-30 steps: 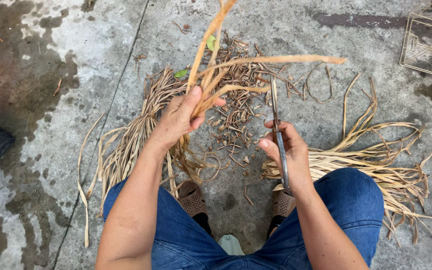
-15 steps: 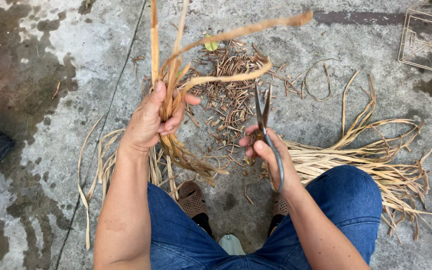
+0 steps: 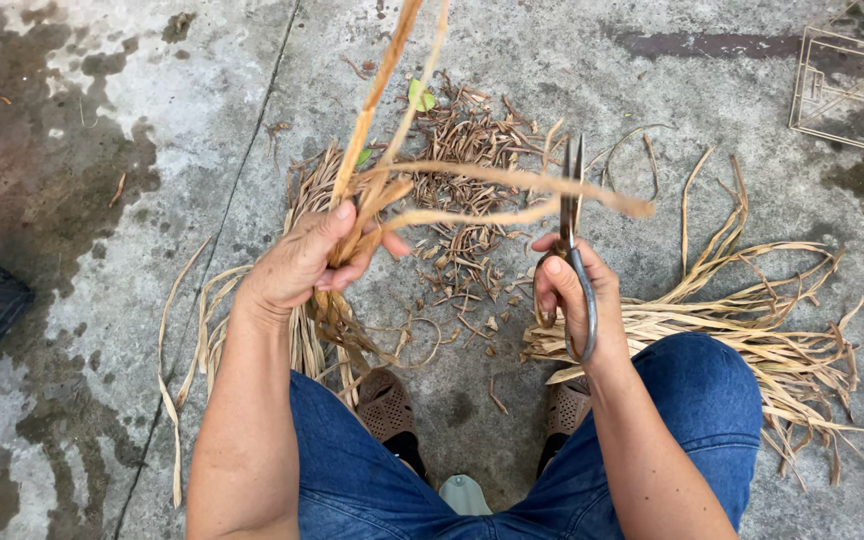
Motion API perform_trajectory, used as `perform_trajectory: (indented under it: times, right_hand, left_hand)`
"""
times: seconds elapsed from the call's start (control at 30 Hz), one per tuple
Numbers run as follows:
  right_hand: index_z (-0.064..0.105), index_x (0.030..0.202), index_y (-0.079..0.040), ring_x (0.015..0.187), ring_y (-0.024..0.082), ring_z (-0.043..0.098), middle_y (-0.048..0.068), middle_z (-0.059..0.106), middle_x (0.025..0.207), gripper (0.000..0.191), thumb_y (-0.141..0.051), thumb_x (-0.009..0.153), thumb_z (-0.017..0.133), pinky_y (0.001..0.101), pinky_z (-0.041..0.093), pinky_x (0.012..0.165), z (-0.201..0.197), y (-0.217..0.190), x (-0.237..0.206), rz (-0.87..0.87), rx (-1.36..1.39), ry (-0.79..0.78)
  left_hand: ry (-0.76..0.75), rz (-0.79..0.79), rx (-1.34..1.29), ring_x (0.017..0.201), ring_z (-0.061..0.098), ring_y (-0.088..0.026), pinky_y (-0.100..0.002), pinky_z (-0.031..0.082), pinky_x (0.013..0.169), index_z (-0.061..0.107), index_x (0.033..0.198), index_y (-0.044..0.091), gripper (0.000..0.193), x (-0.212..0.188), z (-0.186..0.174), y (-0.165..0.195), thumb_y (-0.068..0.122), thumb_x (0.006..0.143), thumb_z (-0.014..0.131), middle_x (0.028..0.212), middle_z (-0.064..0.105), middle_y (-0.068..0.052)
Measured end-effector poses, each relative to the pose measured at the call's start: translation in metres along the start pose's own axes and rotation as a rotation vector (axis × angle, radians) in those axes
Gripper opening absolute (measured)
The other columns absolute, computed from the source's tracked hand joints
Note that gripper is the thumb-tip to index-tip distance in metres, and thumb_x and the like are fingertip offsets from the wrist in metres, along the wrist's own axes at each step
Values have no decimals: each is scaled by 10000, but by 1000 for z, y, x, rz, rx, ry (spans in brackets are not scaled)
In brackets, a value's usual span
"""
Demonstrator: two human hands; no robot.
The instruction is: The person sits on the concrete ground and trims dried palm-like leaves with scissors, cutting off dark edge portions and sorting the trimmed pieces into piles, occasionally gathering and repositioning bundles of leaves.
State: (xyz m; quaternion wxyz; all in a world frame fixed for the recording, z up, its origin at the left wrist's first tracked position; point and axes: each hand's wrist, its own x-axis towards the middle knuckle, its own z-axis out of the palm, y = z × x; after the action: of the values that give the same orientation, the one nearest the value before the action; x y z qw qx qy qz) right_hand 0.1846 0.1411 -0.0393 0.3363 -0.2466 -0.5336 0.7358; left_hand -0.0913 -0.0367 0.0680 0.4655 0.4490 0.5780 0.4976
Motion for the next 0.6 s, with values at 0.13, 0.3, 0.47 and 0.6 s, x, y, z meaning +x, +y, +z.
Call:
perform_trajectory:
  times: [0.13,0.3,0.47,0.6]
  right_hand:
    - [625,1297,-45,769,84,612,33,702,957,564,-408,888,764,234,498,689,-9,-12,8,-24,-117,-97]
    - [630,1318,-57,911,59,654,15,723,1046,609,-463,885,769,216,531,821,-11,-27,7,-15,-145,-164]
    - [690,1186,-11,553,65,518,-17,595,706,390,-295,929,765,218,394,481,-8,-23,11,-17,-93,-50]
    - [679,1132,-20,480,57,452,-38,545,631,274,-228,960,725,225,371,428,-13,-16,10,4,4,40]
  left_hand:
    - [-129,-29,-22,434,349,-55,-254,270,384,693,1243,36,726,-3,9,-4,658,994,413,584,513,38]
    - [-316,-131,14,408,323,-48,-247,244,381,815,1057,-16,789,0,22,-5,662,991,418,481,428,41]
    - [-306,-238,44,418,343,-60,-249,273,393,816,1073,16,778,7,31,-5,679,964,424,479,438,39]
    - [-207,-235,97,400,331,-68,-245,269,385,820,1055,45,775,5,26,-5,687,957,397,464,402,50]
